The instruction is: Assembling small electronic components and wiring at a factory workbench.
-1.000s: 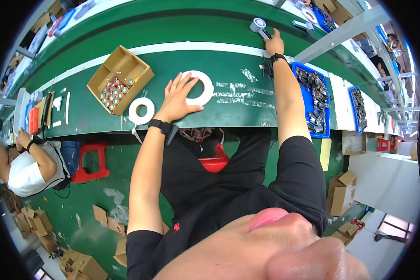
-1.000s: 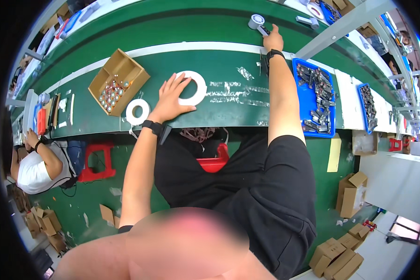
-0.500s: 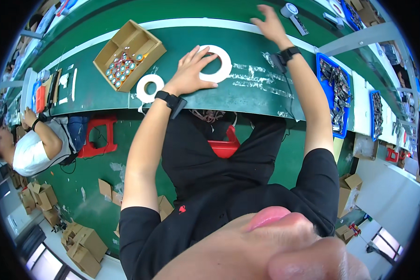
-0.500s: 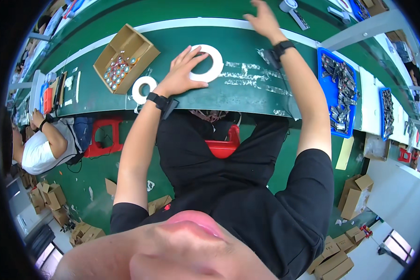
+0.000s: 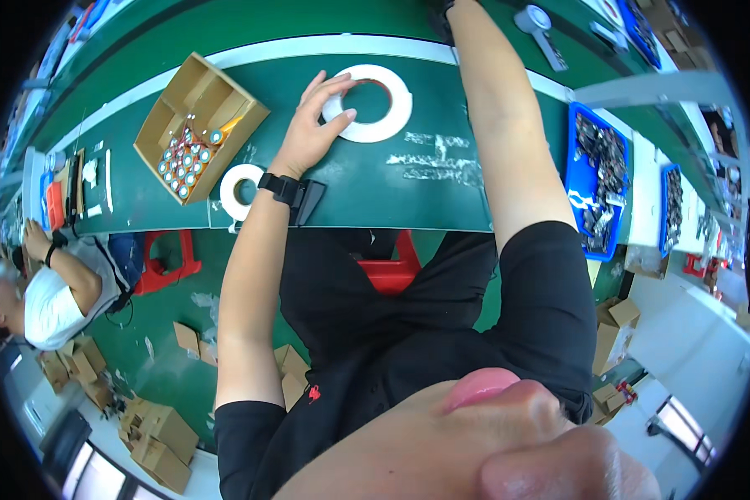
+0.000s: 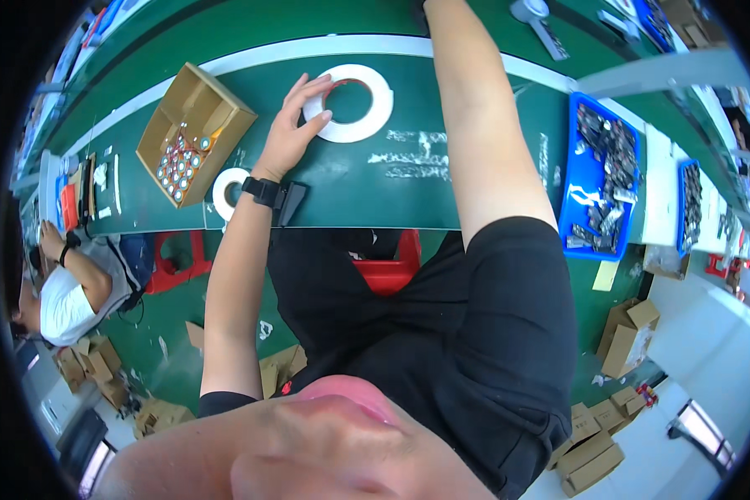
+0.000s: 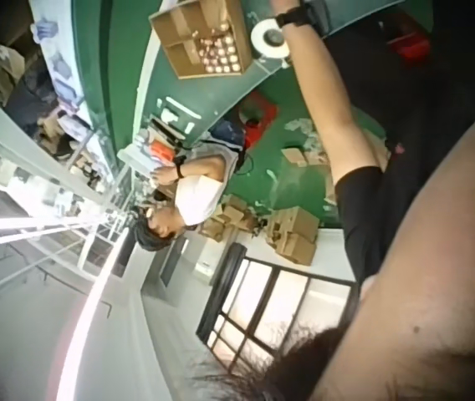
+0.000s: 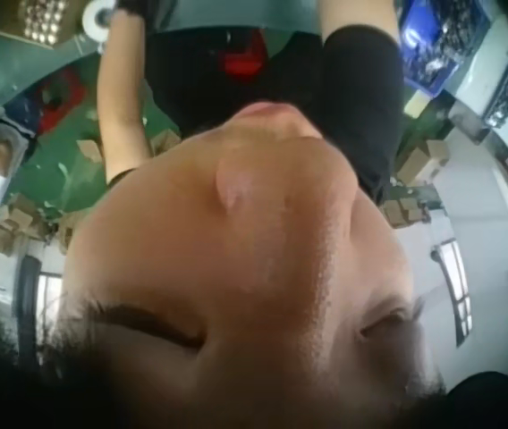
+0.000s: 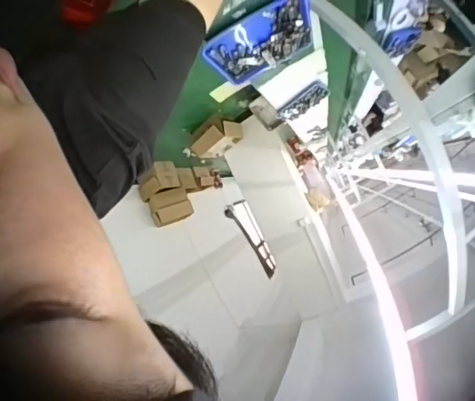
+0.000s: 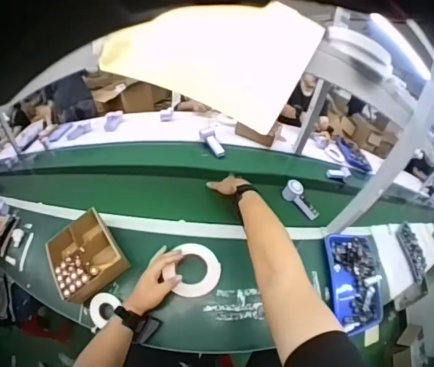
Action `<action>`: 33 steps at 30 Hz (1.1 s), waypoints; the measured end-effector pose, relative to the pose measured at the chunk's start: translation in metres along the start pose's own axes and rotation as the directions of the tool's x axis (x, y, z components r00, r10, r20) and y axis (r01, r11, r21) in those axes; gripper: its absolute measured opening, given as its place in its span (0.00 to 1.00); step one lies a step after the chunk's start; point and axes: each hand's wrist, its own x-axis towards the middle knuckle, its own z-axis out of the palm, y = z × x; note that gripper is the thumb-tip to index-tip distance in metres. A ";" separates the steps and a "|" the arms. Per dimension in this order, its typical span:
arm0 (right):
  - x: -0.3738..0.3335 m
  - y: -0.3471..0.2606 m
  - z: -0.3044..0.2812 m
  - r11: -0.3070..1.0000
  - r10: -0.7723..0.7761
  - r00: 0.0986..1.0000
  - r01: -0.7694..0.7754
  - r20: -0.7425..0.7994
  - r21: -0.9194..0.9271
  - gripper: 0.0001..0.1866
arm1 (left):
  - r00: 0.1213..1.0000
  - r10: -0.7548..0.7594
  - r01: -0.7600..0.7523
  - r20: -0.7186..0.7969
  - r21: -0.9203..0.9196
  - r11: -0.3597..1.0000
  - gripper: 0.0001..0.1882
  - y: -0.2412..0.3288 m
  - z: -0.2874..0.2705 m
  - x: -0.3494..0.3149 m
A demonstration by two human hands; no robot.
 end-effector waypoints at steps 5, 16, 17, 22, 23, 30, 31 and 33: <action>0.065 0.022 -0.010 0.999 0.032 0.993 -0.035 -0.111 -0.024 0.56 | 0.997 -0.020 0.004 -0.070 -0.225 0.974 0.25 -0.002 0.006 0.006; 0.176 0.047 -0.016 0.997 0.029 0.984 -0.015 -0.177 0.076 0.44 | 0.997 -0.071 0.074 0.020 -0.259 0.963 0.30 0.010 -0.001 0.004; 0.180 0.047 -0.017 0.995 0.032 0.983 -0.015 -0.179 0.096 0.43 | 0.997 -0.068 0.074 0.029 -0.256 0.964 0.30 0.010 0.000 0.005; 0.176 0.047 -0.032 0.970 0.007 0.982 0.038 -0.188 0.239 0.37 | 0.998 -0.058 0.059 0.009 -0.169 0.984 0.30 0.013 -0.002 0.006; 0.168 0.054 -0.040 0.957 -0.004 0.981 0.061 -0.195 0.284 0.36 | 0.998 -0.063 0.063 0.006 -0.173 0.983 0.29 0.012 0.000 0.006; 0.024 0.120 -0.048 0.445 -0.073 0.996 0.076 -0.048 0.892 0.29 | 0.999 0.038 -0.038 -0.013 -0.011 0.999 0.25 0.009 0.013 -0.002; -0.010 0.124 -0.047 0.343 -0.105 0.994 0.018 0.020 0.939 0.25 | 1.000 0.028 -0.028 -0.007 0.018 0.999 0.24 0.009 0.014 -0.003; -0.087 0.123 -0.038 0.037 -0.109 0.987 -0.116 0.119 0.993 0.23 | 0.999 -0.037 0.037 -0.014 0.002 0.999 0.23 0.008 0.017 -0.003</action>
